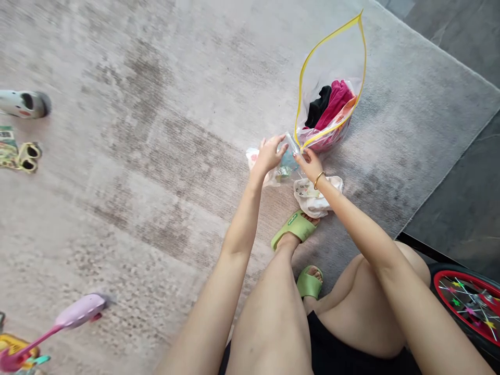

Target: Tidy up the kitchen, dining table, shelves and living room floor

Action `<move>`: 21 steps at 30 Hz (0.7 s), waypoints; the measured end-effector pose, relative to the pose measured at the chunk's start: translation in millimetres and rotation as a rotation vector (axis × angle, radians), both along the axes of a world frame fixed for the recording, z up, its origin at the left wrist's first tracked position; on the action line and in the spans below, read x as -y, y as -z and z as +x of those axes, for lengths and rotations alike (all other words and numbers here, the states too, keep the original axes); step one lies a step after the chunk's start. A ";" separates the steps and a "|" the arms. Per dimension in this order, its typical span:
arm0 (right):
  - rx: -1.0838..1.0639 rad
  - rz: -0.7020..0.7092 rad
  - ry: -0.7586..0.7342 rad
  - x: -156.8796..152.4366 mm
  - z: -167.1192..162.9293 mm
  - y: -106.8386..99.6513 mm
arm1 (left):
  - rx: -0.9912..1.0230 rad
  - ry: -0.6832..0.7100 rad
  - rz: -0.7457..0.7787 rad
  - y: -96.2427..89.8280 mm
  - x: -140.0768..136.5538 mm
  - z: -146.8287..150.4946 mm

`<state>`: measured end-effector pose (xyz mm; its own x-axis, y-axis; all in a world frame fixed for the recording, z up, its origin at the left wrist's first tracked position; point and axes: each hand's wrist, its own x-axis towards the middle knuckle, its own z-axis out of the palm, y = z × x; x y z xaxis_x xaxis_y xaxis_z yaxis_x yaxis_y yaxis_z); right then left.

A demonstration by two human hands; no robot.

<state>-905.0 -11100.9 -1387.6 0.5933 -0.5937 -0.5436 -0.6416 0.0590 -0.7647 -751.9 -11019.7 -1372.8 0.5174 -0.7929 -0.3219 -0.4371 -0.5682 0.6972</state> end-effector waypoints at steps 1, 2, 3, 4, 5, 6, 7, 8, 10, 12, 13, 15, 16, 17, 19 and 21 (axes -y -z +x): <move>-0.007 -0.007 0.032 1.4 4.8 1.4 | -0.045 -0.015 -0.022 7.1 4.1 6.2; -0.008 -0.006 0.065 2.8 9.0 2.2 | -0.091 -0.038 -0.049 12.9 6.6 10.8; -0.001 -0.001 0.092 4.0 12.7 2.5 | -0.140 -0.060 -0.075 17.3 7.4 13.8; 0.011 0.003 0.107 4.9 16.2 2.1 | -0.192 -0.072 -0.097 20.2 6.8 15.3; 0.028 0.007 0.121 5.5 19.4 1.3 | -0.244 -0.072 -0.115 21.8 5.1 15.4; 0.050 0.014 0.135 5.6 22.5 0.1 | -0.295 -0.063 -0.130 22.1 2.6 14.3; 0.072 0.024 0.149 5.5 25.3 -1.3 | -0.337 -0.051 -0.144 21.6 -0.4 12.2; 0.090 0.033 0.164 5.1 27.7 -2.7 | -0.365 -0.043 -0.157 20.6 -3.5 9.2; 0.105 0.044 0.186 3.8 30.9 -5.2 | -0.386 -0.042 -0.171 18.3 -9.4 2.3; 0.097 0.033 0.170 1.7 31.4 -6.5 | -0.376 -0.053 -0.172 17.4 -13.8 -3.7; 0.087 0.018 0.149 0.4 30.6 -6.6 | -0.360 -0.068 -0.171 18.0 -15.3 -5.5; 0.057 -0.029 0.096 -2.3 27.1 -6.1 | -0.307 -0.125 -0.179 21.8 -17.1 -5.9; 0.043 -0.054 0.070 -3.5 24.5 -5.6 | -0.274 -0.168 -0.187 24.6 -17.6 -4.2; 0.032 -0.075 0.048 -4.3 21.4 -5.1 | -0.239 -0.216 -0.193 27.5 -18.0 -1.7; 0.030 -0.083 0.009 -4.6 14.3 -4.3 | -0.171 -0.303 -0.191 31.6 -19.1 4.5; 0.039 -0.047 -0.006 -3.1 6.8 -3.8 | -0.083 -0.342 -0.166 29.4 -20.9 7.7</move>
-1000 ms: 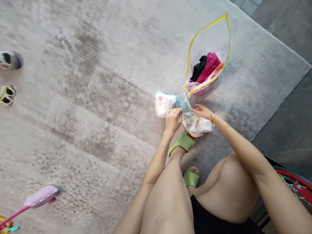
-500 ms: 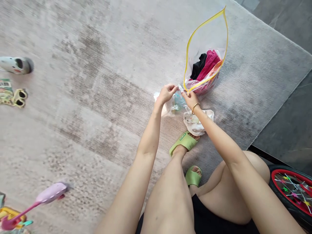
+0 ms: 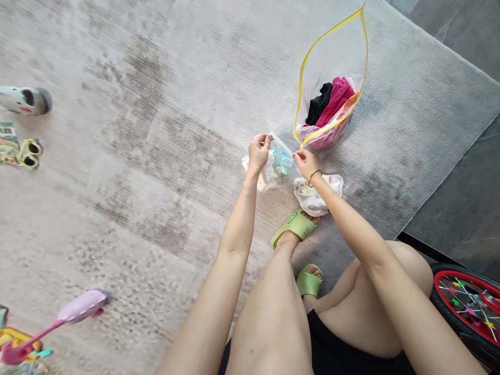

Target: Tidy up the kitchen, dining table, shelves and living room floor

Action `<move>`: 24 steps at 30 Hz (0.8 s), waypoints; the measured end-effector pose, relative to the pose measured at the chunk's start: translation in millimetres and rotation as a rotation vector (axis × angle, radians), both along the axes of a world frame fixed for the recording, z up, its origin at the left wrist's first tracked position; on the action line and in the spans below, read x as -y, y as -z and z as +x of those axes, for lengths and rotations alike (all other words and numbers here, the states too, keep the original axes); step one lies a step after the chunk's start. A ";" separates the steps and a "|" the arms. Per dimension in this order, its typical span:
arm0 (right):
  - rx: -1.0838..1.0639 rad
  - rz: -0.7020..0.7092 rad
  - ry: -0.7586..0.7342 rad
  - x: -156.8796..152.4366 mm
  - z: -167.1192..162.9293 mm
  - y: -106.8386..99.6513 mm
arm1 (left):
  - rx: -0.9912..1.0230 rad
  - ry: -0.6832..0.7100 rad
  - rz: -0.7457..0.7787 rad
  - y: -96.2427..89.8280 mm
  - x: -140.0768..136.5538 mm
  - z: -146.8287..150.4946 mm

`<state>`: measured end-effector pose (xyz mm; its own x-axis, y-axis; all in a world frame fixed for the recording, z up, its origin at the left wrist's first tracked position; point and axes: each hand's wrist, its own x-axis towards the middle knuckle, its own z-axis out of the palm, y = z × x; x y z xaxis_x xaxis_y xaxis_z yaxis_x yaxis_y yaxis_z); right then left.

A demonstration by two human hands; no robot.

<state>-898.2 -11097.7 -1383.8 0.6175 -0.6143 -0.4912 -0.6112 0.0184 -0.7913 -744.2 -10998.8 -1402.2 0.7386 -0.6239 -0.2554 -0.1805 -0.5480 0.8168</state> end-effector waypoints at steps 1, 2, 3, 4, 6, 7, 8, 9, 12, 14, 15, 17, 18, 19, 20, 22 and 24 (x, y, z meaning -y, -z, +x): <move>-0.004 0.024 0.006 1.1 -3.6 0.3 | 0.057 -0.007 0.030 -4.3 -1.2 -1.1; -0.013 0.046 0.014 2.0 -7.1 0.7 | 0.122 -0.014 0.068 -10.8 -2.7 -4.5; -0.023 0.063 0.023 2.7 -10.3 1.5 | 0.188 -0.021 0.111 -18.7 -4.2 -10.4; -0.035 0.074 0.031 3.0 -13.3 2.8 | 0.246 -0.025 0.160 -27.4 -5.9 -18.6; -0.050 0.092 0.046 2.2 -18.5 7.1 | 0.310 0.002 0.265 -43.4 -8.9 -39.2; -0.053 0.104 0.055 1.2 -20.8 10.2 | 0.316 0.040 0.317 -49.0 -10.0 -50.0; -0.056 0.118 0.064 0.0 -23.0 13.8 | 0.309 0.090 0.364 -52.2 -10.6 -60.0; -0.061 0.132 0.073 -1.4 -25.0 17.9 | 0.294 0.143 0.405 -53.1 -10.6 -68.4; -0.068 0.158 0.081 -4.7 -29.8 30.2 | 0.231 0.231 0.468 -44.5 -7.1 -81.7; -0.087 0.166 0.089 -5.8 -31.4 35.8 | 0.208 0.248 0.467 -34.8 -3.2 -82.9; -0.105 0.173 0.093 -5.9 -31.3 37.2 | 0.208 0.256 0.463 -30.2 -1.4 -82.6; -0.142 0.183 0.106 -5.5 -29.0 37.4 | 0.229 0.274 0.459 -22.5 1.2 -82.2; -0.154 0.185 0.115 -5.1 -26.8 36.2 | 0.243 0.282 0.460 -19.3 2.1 -82.5; -0.159 0.181 0.124 -4.6 -23.9 34.4 | 0.253 0.288 0.460 -16.3 2.7 -83.1; -0.164 0.166 0.136 -4.0 -20.6 31.9 | 0.258 0.291 0.460 -13.4 3.2 -83.8; -0.192 0.109 0.142 -2.5 -13.5 25.9 | 0.253 0.288 0.459 -8.1 4.2 -85.2; -0.242 0.028 0.114 -1.2 -8.2 19.4 | 0.238 0.279 0.465 -3.8 5.9 -85.8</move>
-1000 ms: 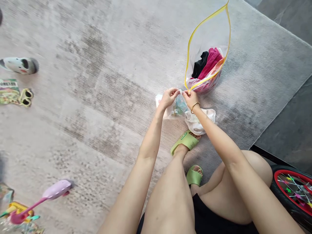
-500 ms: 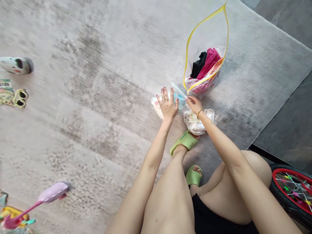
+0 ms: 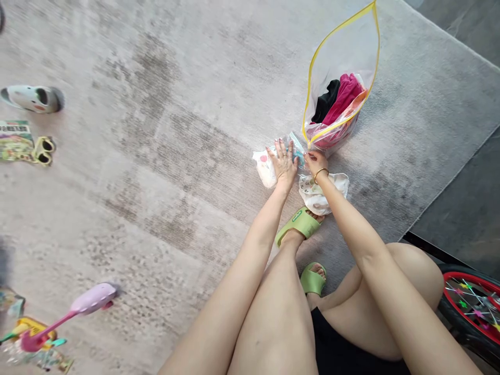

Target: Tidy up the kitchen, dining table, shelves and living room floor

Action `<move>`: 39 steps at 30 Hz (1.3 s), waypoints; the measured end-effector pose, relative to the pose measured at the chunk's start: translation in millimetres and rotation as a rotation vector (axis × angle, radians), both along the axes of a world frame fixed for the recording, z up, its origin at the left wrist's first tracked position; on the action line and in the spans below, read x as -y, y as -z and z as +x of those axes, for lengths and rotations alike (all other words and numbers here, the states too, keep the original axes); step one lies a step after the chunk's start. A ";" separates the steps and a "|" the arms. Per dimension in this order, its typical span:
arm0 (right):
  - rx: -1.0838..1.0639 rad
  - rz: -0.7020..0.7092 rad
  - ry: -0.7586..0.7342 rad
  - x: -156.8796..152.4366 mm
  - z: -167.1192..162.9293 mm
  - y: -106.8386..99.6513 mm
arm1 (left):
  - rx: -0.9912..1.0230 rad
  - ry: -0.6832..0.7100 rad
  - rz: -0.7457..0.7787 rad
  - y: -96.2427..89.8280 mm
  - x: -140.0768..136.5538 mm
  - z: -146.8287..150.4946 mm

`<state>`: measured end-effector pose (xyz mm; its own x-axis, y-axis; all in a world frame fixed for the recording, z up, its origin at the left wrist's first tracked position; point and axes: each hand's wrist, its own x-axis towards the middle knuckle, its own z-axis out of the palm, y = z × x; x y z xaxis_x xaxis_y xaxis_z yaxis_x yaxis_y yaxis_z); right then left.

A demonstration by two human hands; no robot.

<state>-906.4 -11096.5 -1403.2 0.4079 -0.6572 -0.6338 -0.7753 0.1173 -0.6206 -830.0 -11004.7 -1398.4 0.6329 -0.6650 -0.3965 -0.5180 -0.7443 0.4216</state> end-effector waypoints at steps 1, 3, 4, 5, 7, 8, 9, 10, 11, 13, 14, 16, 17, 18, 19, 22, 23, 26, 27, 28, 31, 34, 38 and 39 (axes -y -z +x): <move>-0.031 -0.038 -0.039 0.4 1.1 -3.1 | -0.006 -0.011 0.008 1.4 1.2 0.1; -0.085 -0.095 -0.133 0.3 -1.3 -8.8 | -0.021 -0.035 0.033 2.0 3.9 0.7; -0.110 -0.119 -0.172 -0.1 -4.9 -11.4 | -0.031 -0.048 0.045 1.3 5.3 1.2; -0.135 -0.139 -0.207 -0.8 -9.8 -13.9 | -0.042 -0.060 0.053 0.1 6.6 1.7; -0.178 -0.172 -0.267 -2.0 -21.7 -19.2 | -0.063 -0.078 0.061 -2.7 8.8 2.8; -0.195 -0.187 -0.300 -2.4 -27.4 -22.1 | -0.067 -0.083 0.060 -3.7 9.7 3.3; -0.212 -0.201 -0.339 -2.4 -32.2 -25.1 | -0.067 -0.086 0.055 -4.1 10.6 3.9; -0.227 -0.214 -0.376 -2.2 -35.4 -28.1 | -0.059 -0.090 0.050 -3.9 11.6 4.6; -0.240 -0.223 -0.404 -1.6 -36.9 -30.9 | -0.044 -0.095 0.048 -3.1 12.7 5.4; -0.277 -0.235 -0.435 0.2 -34.6 -35.5 | -0.014 -0.112 0.056 -0.9 15.7 7.6; -0.297 -0.237 -0.442 1.5 -31.7 -37.0 | -0.002 -0.123 0.068 -0.1 17.3 9.2; -0.335 -0.220 -0.458 5.4 -25.4 -38.3 | 0.018 -0.155 0.095 0.3 20.2 14.0; -0.342 -0.203 -0.472 8.3 -23.7 -38.4 | 0.028 -0.180 0.104 -0.2 21.2 17.6; -0.335 -0.179 -0.491 12.1 -23.8 -38.4 | 0.039 -0.212 0.109 -1.2 21.6 22.1; -0.319 -0.155 -0.512 16.8 -26.0 -38.6 | 0.044 -0.249 0.104 -2.4 21.4 27.5; -0.277 -0.153 -0.584 34.4 -46.0 -42.4 | 0.021 -0.371 0.039 -7.1 17.7 49.3; -0.279 -0.174 -0.629 40.1 -55.7 -44.9 | 0.015 -0.407 0.011 -9.2 15.5 57.2; -0.284 -0.219 -0.883 49.3 -84.9 -52.9 | 0.056 -0.476 -0.055 -19.3 6.4 74.6; -0.289 -0.226 -0.980 49.2 -92.5 -54.7 | 0.079 -0.474 -0.077 -24.1 2.5 75.5; -0.307 -0.237 -1.058 47.8 -98.3 -55.8 | 0.095 -0.459 -0.105 -29.4 -1.7 73.1; -0.441 -0.221 -1.116 42.7 -104.3 -56.5 | 0.069 -0.364 -0.229 -44.3 -15.6 45.7; -0.379 0.044 -0.970 47.1 -98.9 -62.6 | -0.126 -0.247 -0.383 -50.8 -29.5 3.2; 0.041 0.477 -0.586 63.4 -92.3 -93.2 | -0.669 -0.117 -0.523 -49.8 -42.9 -34.7; 0.109 0.557 -0.498 66.9 -92.4 -103.1 | -0.800 -0.114 -0.534 -50.2 -44.4 -38.9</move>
